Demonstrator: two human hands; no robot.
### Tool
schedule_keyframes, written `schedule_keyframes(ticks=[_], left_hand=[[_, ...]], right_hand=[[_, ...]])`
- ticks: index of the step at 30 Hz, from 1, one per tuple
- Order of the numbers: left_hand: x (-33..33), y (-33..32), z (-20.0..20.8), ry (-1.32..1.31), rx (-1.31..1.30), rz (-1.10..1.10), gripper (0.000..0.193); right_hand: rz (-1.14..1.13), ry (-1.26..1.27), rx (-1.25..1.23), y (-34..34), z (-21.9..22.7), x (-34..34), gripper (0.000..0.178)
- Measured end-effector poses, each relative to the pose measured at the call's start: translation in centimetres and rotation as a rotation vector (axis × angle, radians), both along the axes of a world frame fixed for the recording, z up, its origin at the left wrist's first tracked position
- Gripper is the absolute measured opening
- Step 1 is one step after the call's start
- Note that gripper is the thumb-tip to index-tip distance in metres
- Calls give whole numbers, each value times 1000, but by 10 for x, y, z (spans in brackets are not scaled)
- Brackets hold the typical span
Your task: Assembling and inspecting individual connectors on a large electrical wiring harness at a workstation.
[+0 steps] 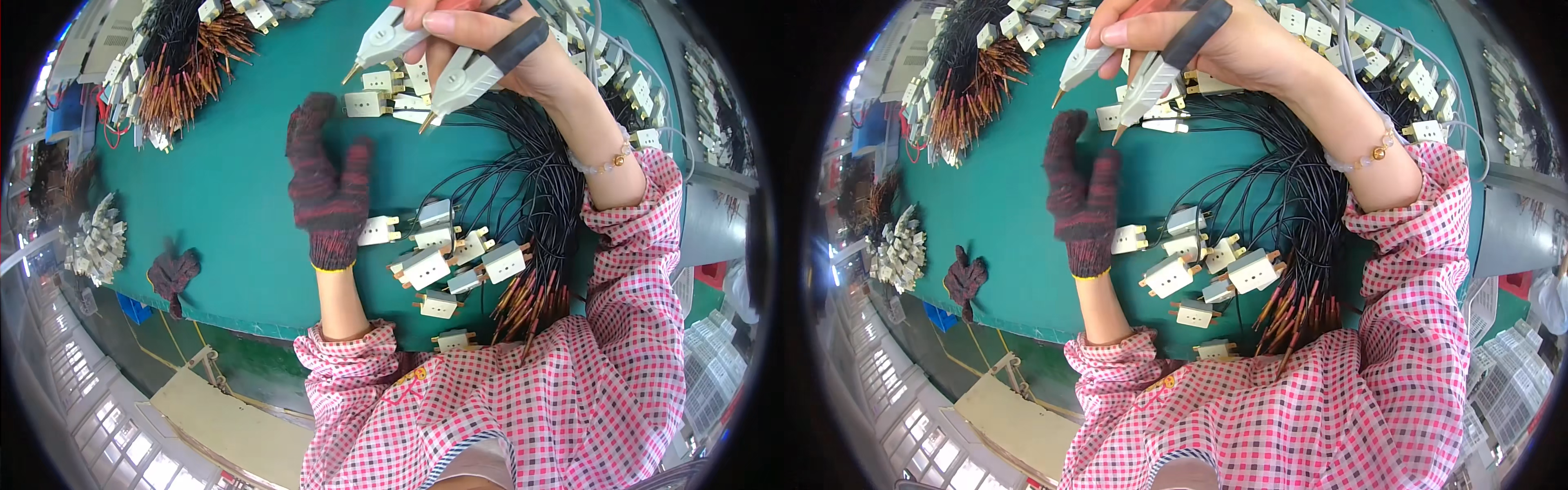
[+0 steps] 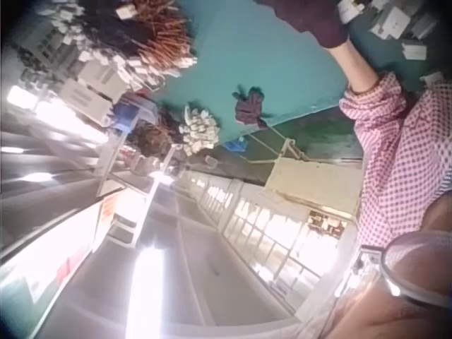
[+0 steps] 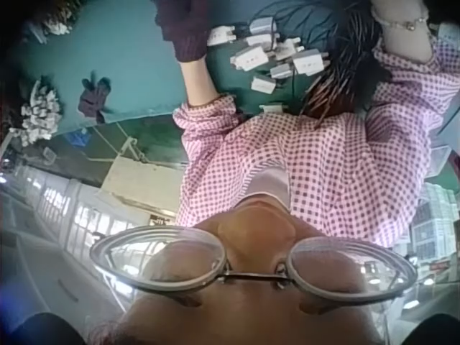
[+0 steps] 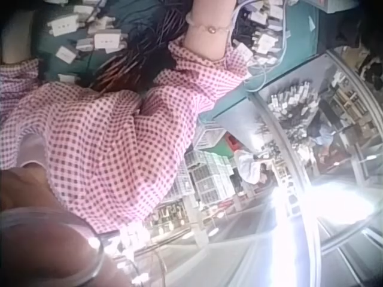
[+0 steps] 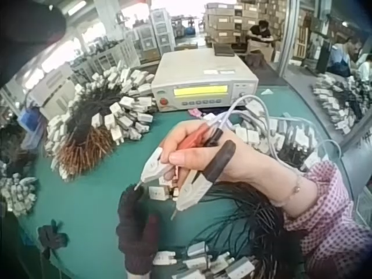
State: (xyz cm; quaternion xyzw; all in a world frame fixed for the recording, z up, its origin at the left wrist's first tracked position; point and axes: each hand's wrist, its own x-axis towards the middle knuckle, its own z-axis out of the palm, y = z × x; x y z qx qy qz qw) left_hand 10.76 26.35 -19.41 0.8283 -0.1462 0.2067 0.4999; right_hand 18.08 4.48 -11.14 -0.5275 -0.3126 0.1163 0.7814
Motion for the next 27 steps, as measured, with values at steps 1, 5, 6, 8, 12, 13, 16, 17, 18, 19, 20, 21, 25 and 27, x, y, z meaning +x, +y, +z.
schedule_keyframes(ticks=[1, 5, 6, 8, 12, 13, 16, 17, 18, 19, 20, 21, 25, 27], left_hand=[[0, -1, 2, 3, 0, 0, 46], [-1, -8, 8, 263, 126, -44, 57], [0, -4, 7, 304, 201, -56, 56], [-1, 3, 2, 348, 279, -61, 55], [-15, 3, 4, 326, -443, -254, 50], [-20, 2, 4, 457, -808, -324, 49], [-15, 16, -28, 582, -955, -669, 62], [-24, 7, -11, 625, -933, -586, 66], [-28, 2, 2, 716, -982, -543, 69], [-30, 4, 2, 715, -980, -541, 69], [-32, 7, 2, 729, -934, -506, 70], [-33, 8, 1, 742, -889, -470, 70], [-33, 5, 13, 686, -897, -524, 72], [-33, 6, 13, 753, -897, -489, 73]], right_hand=[[-42, 252, -19, -1, 3, -5, 13], [-33, 173, -132, -2, 6, -7, 13], [10, -84, -94, -2, -1, 1, 13], [60, -339, -50, 0, -8, 7, 13], [-30, -571, -137, 0, -5, 9, 13], [-12, -665, -185, 1, -5, 7, 14], [29, -496, -268, 9, 2, -12, 13], [44, -225, -300, 10, 1, -18, 11], [58, -245, -327, 8, 4, -20, 12], [59, -245, -325, 10, 5, -21, 12], [103, -205, -331, 11, 5, -22, 12], [148, -165, -338, 13, 6, -24, 12], [179, -130, -336, 18, 4, -27, 14], [174, -149, -362, 17, 4, -25, 15]])
